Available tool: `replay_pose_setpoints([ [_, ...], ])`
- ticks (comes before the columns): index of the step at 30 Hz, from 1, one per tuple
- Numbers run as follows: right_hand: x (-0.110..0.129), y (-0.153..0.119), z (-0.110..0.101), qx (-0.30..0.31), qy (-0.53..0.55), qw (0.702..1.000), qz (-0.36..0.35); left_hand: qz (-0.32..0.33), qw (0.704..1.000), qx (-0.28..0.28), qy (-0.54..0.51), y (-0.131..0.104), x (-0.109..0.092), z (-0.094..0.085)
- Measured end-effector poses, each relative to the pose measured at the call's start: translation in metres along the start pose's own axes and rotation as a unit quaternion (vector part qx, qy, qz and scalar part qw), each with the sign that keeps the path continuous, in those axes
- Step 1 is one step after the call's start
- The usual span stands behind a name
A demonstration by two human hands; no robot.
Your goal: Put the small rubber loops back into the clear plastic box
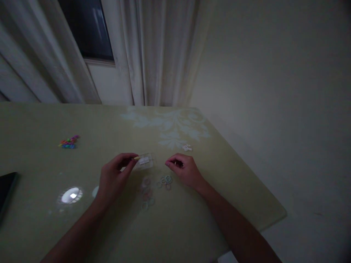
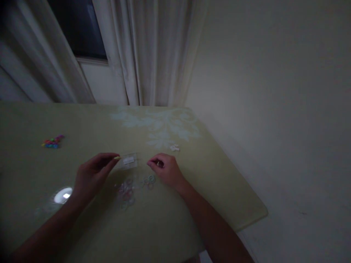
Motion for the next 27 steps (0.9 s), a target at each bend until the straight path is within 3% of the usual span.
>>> replay_pose_setpoints([
  [3,-0.003,0.000,0.006,0.016,-0.008,1.000,0.008,0.023,0.999,-0.017,0.046,0.011,0.009,-0.010],
  [7,-0.004,-0.001,0.011,0.020,-0.020,1.000,-0.005,0.073,0.987,0.022,0.140,0.024,0.011,-0.010],
  [14,-0.008,0.007,-0.001,-0.048,-0.018,0.999,-0.011,0.169,0.910,0.156,0.346,0.048,0.004,0.005],
  [21,-0.018,0.016,-0.013,-0.099,-0.066,0.993,0.013,0.201,0.874,0.215,0.386,0.057,0.004,0.010],
  [27,-0.031,0.020,-0.024,-0.049,-0.161,0.985,0.043,0.196,0.865,0.221,0.406,0.049,0.001,0.010],
])
Point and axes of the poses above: each hand's wrist, its own y-axis towards the middle knuckle, its own z-axis out of the palm, x = y × z, the point moved 2 cm from there along y, towards the middle knuckle
